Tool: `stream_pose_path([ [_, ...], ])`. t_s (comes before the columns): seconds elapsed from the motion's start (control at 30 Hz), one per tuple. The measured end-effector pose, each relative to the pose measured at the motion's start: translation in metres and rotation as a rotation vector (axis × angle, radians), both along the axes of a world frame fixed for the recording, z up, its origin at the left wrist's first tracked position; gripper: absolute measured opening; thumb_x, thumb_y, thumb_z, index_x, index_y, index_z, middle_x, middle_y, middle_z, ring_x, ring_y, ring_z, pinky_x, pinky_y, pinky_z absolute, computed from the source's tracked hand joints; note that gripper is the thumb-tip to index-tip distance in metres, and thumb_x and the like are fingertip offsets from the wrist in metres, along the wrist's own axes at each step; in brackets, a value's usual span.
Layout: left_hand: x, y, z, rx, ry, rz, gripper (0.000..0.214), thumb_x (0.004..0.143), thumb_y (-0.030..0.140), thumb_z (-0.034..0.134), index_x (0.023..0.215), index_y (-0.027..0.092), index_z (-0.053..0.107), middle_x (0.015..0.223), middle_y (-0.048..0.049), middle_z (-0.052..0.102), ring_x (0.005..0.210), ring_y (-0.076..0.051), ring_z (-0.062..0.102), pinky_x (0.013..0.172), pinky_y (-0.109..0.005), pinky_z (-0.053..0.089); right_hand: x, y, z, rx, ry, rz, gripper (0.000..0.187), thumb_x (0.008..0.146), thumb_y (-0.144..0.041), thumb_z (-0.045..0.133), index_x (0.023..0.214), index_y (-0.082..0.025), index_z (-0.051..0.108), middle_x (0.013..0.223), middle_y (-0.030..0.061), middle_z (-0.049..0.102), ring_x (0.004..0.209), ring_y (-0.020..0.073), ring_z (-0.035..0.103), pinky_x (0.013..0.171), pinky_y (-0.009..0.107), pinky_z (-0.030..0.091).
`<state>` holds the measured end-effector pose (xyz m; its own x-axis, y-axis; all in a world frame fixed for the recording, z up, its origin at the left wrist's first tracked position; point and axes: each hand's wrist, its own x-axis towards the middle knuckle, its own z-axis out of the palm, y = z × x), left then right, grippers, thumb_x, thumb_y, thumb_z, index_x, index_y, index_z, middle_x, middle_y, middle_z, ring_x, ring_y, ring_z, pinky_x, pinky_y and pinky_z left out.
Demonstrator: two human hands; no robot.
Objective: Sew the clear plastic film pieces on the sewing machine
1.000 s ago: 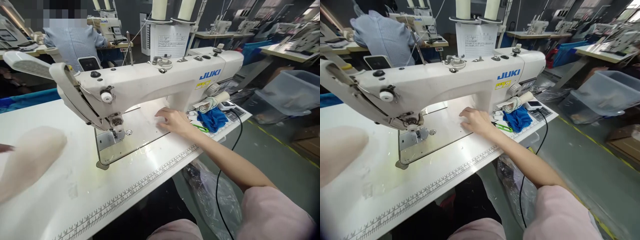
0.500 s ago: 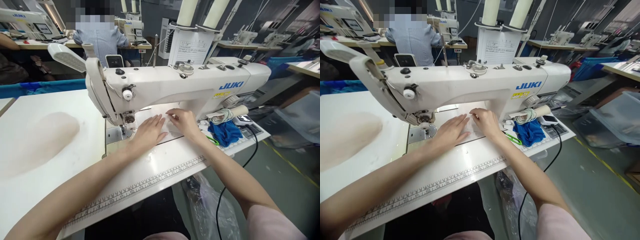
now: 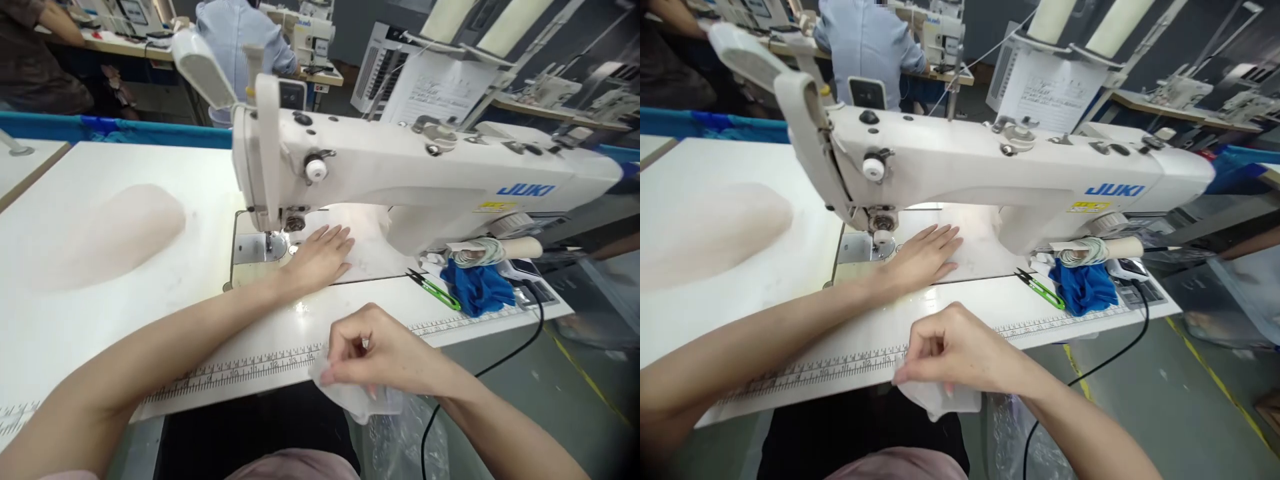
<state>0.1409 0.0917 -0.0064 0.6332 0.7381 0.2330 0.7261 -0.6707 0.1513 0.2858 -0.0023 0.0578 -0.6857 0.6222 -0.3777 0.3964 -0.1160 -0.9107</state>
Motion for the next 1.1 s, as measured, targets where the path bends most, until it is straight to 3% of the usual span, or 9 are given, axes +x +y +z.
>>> stream_pose_path([
  [0.07,-0.022,-0.016,0.007,-0.032,-0.059,-0.015,0.034,0.099,0.027,0.042,0.127,0.013,0.055,0.138,-0.0128,0.055,0.126,-0.025,0.053,0.106,-0.04,0.04,-0.012,-0.001,-0.009,0.03,0.045,-0.166,0.038,0.074,-0.043,0.077,0.056,-0.019,0.053,0.045,-0.0072,0.049,0.037,0.0056,0.041,0.037,0.019,0.03],
  [0.13,-0.051,-0.041,0.017,-0.11,-0.195,0.023,0.03,0.1,0.027,0.036,0.103,0.014,0.064,0.104,-0.0087,0.069,0.092,-0.021,0.065,0.082,-0.035,0.049,-0.022,0.003,-0.017,0.144,0.067,-0.29,0.047,0.076,-0.044,0.075,0.053,-0.02,0.042,0.042,-0.0081,0.041,0.038,0.0053,0.036,0.039,0.02,0.029],
  [0.23,-0.088,-0.088,0.031,-0.24,-0.563,0.169,0.04,0.101,0.035,0.034,0.076,0.016,0.058,0.07,-0.0023,0.061,0.064,-0.013,0.056,0.061,-0.027,0.043,-0.04,0.009,-0.025,0.353,0.119,-0.389,0.052,0.079,-0.044,0.072,0.052,-0.021,0.034,0.046,-0.0075,0.033,0.043,0.0058,0.03,0.042,0.022,0.028],
  [0.4,-0.101,-0.133,0.034,-0.395,-0.802,0.217,0.034,0.078,0.048,0.071,0.083,0.016,0.059,0.071,-0.0001,0.059,0.061,-0.011,0.051,0.054,-0.023,0.041,-0.083,0.013,-0.026,0.381,0.255,-0.383,0.056,0.079,-0.046,0.071,0.048,-0.021,0.032,0.045,-0.0053,0.038,0.044,0.0081,0.039,0.042,0.022,0.034],
  [0.57,-0.12,-0.125,0.041,-0.861,-0.978,0.16,0.023,0.091,0.033,0.059,0.076,0.017,0.062,0.07,0.0016,0.06,0.063,-0.009,0.054,0.059,-0.02,0.045,-0.103,0.023,-0.025,0.164,0.277,-0.321,0.06,0.075,-0.053,0.074,0.046,-0.02,0.034,0.039,-0.008,0.037,0.037,0.0047,0.032,0.039,0.02,0.027],
  [0.67,-0.146,-0.109,0.047,-1.132,-0.995,0.103,0.026,0.094,0.034,0.053,0.077,0.017,0.063,0.075,0.0,0.062,0.069,-0.011,0.06,0.068,-0.025,0.052,-0.099,0.034,-0.026,-0.046,0.328,-0.181,0.054,0.082,-0.055,0.067,0.048,-0.019,0.046,0.04,-0.0054,0.05,0.039,0.0056,0.043,0.048,0.021,0.04],
  [0.87,-0.169,-0.082,0.049,-1.082,-0.763,0.209,0.029,0.096,0.035,0.048,0.078,0.018,0.062,0.079,-0.0009,0.064,0.075,-0.013,0.06,0.07,-0.025,0.048,-0.092,0.057,-0.028,-0.319,0.343,0.041,0.038,0.082,-0.05,0.07,0.067,-0.015,0.065,0.067,0.0016,0.07,0.059,0.0127,0.068,0.059,0.025,0.055],
  [1.0,-0.155,-0.072,0.044,-1.004,-0.815,0.144,0.021,0.085,0.037,0.066,0.088,0.019,0.057,0.084,0.0,0.062,0.077,-0.013,0.059,0.066,-0.024,0.047,-0.091,0.07,-0.03,-0.356,0.306,0.135,0.035,0.085,-0.049,0.066,0.077,-0.015,0.066,0.074,0.002,0.072,0.067,0.0156,0.071,0.063,0.029,0.059],
  [1.1,-0.144,-0.065,0.037,-0.958,-0.811,0.158,0.023,0.081,0.033,0.07,0.08,0.018,0.053,0.066,0.0048,0.053,0.058,-0.008,0.049,0.052,-0.02,0.038,-0.087,0.082,-0.031,-0.296,0.27,0.163,0.03,0.086,-0.046,0.066,0.08,-0.017,0.066,0.079,0.0006,0.071,0.072,0.014,0.07,0.069,0.029,0.058],
])
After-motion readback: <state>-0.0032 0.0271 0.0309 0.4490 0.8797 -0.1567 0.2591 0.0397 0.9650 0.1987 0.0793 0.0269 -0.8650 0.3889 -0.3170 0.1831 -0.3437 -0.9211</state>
